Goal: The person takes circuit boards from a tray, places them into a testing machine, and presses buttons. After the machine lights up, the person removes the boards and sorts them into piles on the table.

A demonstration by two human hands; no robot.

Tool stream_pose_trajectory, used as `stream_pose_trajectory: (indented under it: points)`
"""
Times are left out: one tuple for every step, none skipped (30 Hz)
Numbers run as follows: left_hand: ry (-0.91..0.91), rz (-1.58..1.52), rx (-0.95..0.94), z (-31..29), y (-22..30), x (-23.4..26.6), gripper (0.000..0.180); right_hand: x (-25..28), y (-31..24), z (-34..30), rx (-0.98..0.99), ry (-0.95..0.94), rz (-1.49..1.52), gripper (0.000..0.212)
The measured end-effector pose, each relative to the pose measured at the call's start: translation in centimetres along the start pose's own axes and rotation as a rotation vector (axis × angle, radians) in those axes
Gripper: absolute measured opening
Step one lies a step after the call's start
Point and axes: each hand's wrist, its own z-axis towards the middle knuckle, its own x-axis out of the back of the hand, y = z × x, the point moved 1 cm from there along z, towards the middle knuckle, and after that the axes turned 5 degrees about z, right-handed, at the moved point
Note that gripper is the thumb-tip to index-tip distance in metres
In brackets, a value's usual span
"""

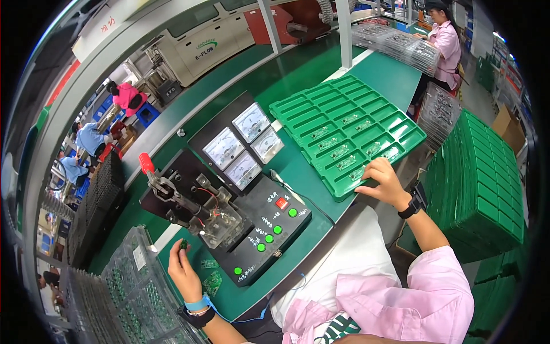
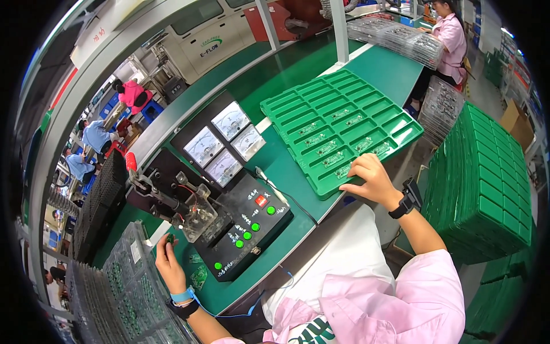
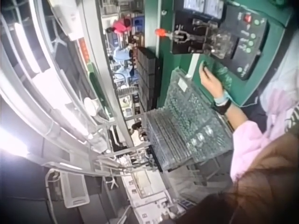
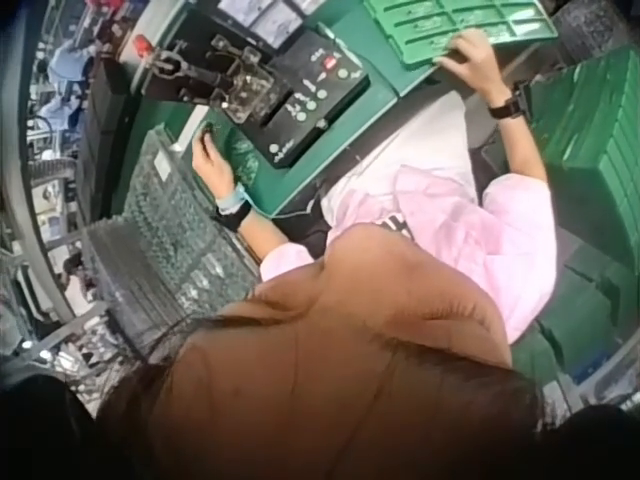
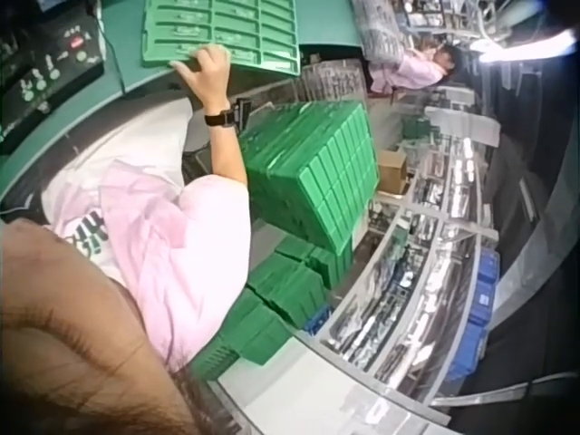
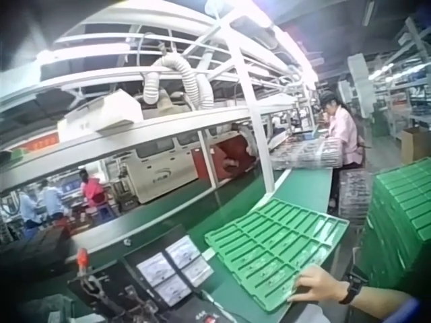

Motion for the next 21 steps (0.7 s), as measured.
stream_pose_trajectory:
  points:
    - [-0.003,0.000,-0.004,0.0,0.0,0.0,0.027,-0.1,-0.1,-0.1,0.010,-0.002,-0.001,0.034]
    - [0.038,0.070,-0.038,0.0,0.0,0.0,0.025,-0.1,-0.1,-0.1,0.007,0.000,-0.003,0.034]
    - [0.080,0.140,-0.073,0.0,0.1,0.0,0.024,-0.1,0.0,0.0,-0.009,0.006,0.010,0.034]
    - [0.123,0.211,-0.107,0.0,0.3,0.0,0.022,0.0,0.2,0.1,-0.023,0.011,0.024,0.034]
    - [0.127,0.220,-0.104,-0.1,0.6,0.2,0.022,-0.3,0.2,0.2,-0.033,0.012,0.049,0.035]
    - [0.155,0.215,-0.120,-0.2,1.1,0.3,0.021,-0.3,0.1,0.1,-0.030,0.011,0.060,0.035]
    - [0.199,0.222,-0.130,-0.5,1.8,0.9,0.019,-0.5,-0.3,0.4,-0.028,0.019,0.045,0.033]
    - [0.243,0.232,-0.140,-0.8,2.6,1.4,0.018,-0.5,-0.9,0.6,-0.024,0.026,0.032,0.032]
    - [0.265,0.258,-0.127,-1.6,3.7,1.8,0.018,-0.8,-1.5,1.0,-0.020,0.032,0.021,0.030]
    - [0.225,0.235,-0.198,-2.7,5.5,1.9,0.018,-1.2,-2.6,1.6,0.001,0.031,0.053,0.030]
    - [0.182,0.213,-0.264,-3.6,6.9,1.8,0.018,-1.3,-3.7,2.1,-0.001,0.041,0.076,0.029]
    - [0.144,0.262,-0.385,-4.0,8.0,1.0,0.020,-1.2,-4.6,2.1,-0.009,0.047,0.090,0.028]
    - [0.101,0.312,-0.505,-4.1,8.9,0.2,0.022,-1.5,-5.0,2.0,-0.017,0.052,0.103,0.027]
    - [0.063,0.352,-0.567,-3.9,9.5,-0.9,0.023,-2.2,-5.7,2.2,-0.005,0.043,0.124,0.027]
    - [0.024,0.392,-0.628,-3.6,9.6,-1.9,0.025,-3.4,-7.1,2.8,0.080,-0.005,0.208,0.026]
    - [0.031,0.410,-0.612,-3.5,9.5,-2.9,0.025,-4.5,-8.7,3.5,0.164,-0.051,0.292,0.026]
    - [0.017,0.436,-0.602,-3.2,9.3,-3.9,0.026,-5.5,-10.2,4.1,0.233,-0.070,0.345,0.028]
    - [0.002,0.462,-0.592,-3.2,9.3,-4.6,0.027,-6.4,-11.7,4.6,0.302,-0.087,0.399,0.030]
    - [0.004,0.476,-0.584,-3.3,9.5,-5.2,0.027,-7.3,-12.9,4.9,0.307,-0.088,0.413,0.030]
    - [-0.013,0.570,-0.567,-3.4,9.7,-5.7,0.029,-8.2,-14.1,5.1,0.341,-0.078,0.444,0.031]
    - [-0.033,0.659,-0.553,-3.5,9.9,-6.3,0.032,-9.1,-14.9,5.2,0.370,-0.066,0.471,0.033]
